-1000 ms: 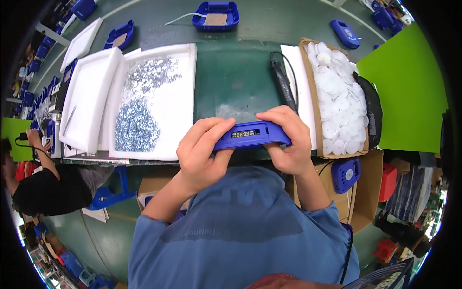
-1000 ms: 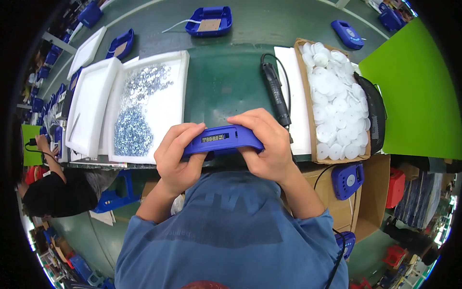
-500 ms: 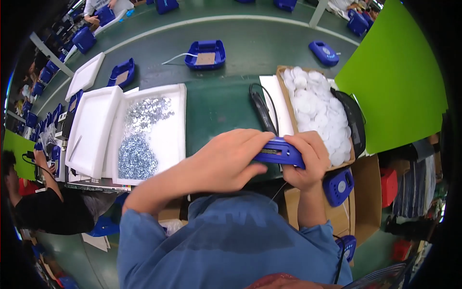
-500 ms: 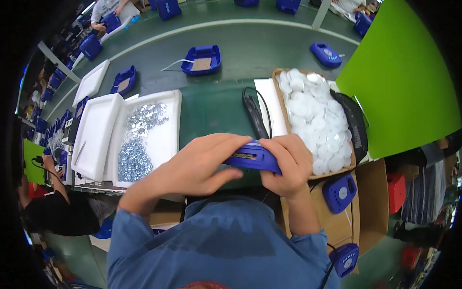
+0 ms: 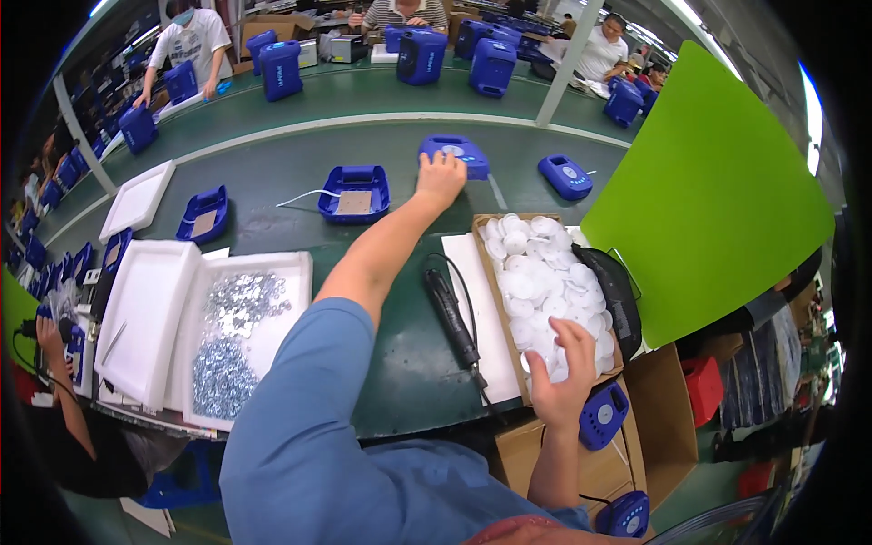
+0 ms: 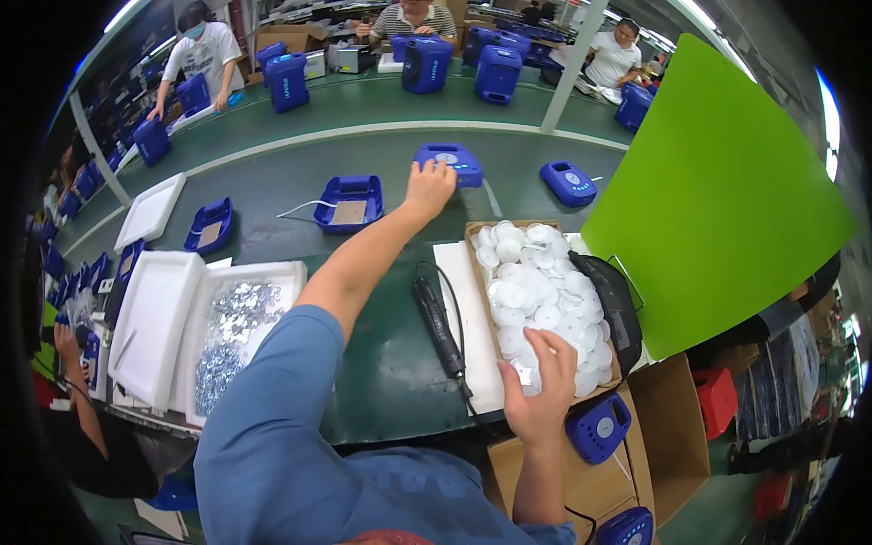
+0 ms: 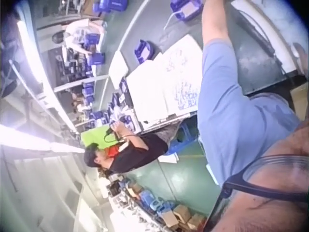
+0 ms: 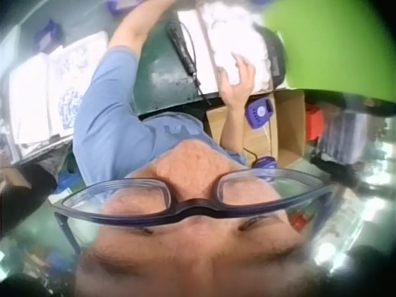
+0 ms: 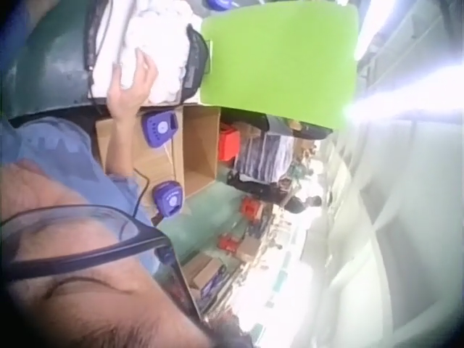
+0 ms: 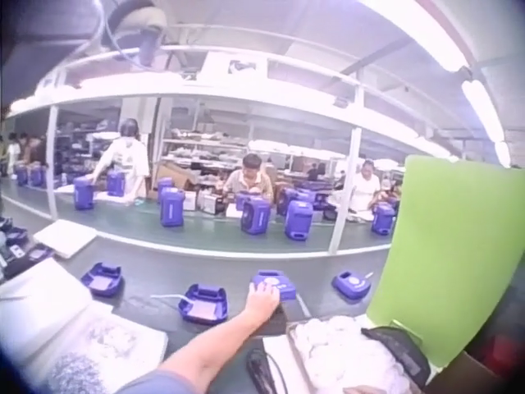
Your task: The recorder assembles small electronic devices by placing components into a blue plastic casing and using an electric screwdriver to secure them.
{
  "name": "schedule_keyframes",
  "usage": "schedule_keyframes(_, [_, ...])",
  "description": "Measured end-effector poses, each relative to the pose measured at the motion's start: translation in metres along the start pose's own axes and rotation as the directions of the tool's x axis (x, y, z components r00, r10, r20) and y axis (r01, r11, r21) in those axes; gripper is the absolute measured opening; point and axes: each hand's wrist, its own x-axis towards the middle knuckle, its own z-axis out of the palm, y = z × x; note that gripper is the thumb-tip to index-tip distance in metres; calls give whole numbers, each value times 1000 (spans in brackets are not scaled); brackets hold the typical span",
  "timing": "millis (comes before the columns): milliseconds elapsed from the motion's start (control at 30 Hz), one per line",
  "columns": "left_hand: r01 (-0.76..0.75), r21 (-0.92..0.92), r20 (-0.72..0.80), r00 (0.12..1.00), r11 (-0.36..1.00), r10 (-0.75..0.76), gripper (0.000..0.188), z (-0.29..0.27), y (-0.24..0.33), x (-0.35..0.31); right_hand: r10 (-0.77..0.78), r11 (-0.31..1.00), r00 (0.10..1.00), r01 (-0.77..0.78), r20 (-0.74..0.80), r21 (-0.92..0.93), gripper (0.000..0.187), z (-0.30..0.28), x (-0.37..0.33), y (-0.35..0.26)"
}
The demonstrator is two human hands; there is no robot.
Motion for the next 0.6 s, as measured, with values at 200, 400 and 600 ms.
schedule_keyframes(200, [445, 237, 393, 769, 864, -504, 49, 8, -20, -21, 163, 980, 986, -164, -21, -116, 46, -7, -14, 34])
schedule_keyframes(400, [350, 215, 516, 752, 912, -411, 28, -55, -102, -50, 170, 941, 985, -173, -34, -292, 34, -14, 27, 106])
schedule_keyframes(600, [457, -5, 322, 843, 890, -431, 67, -209, -137, -56, 218, 953, 935, -142, 280, -269, 30, 19, 86, 171])
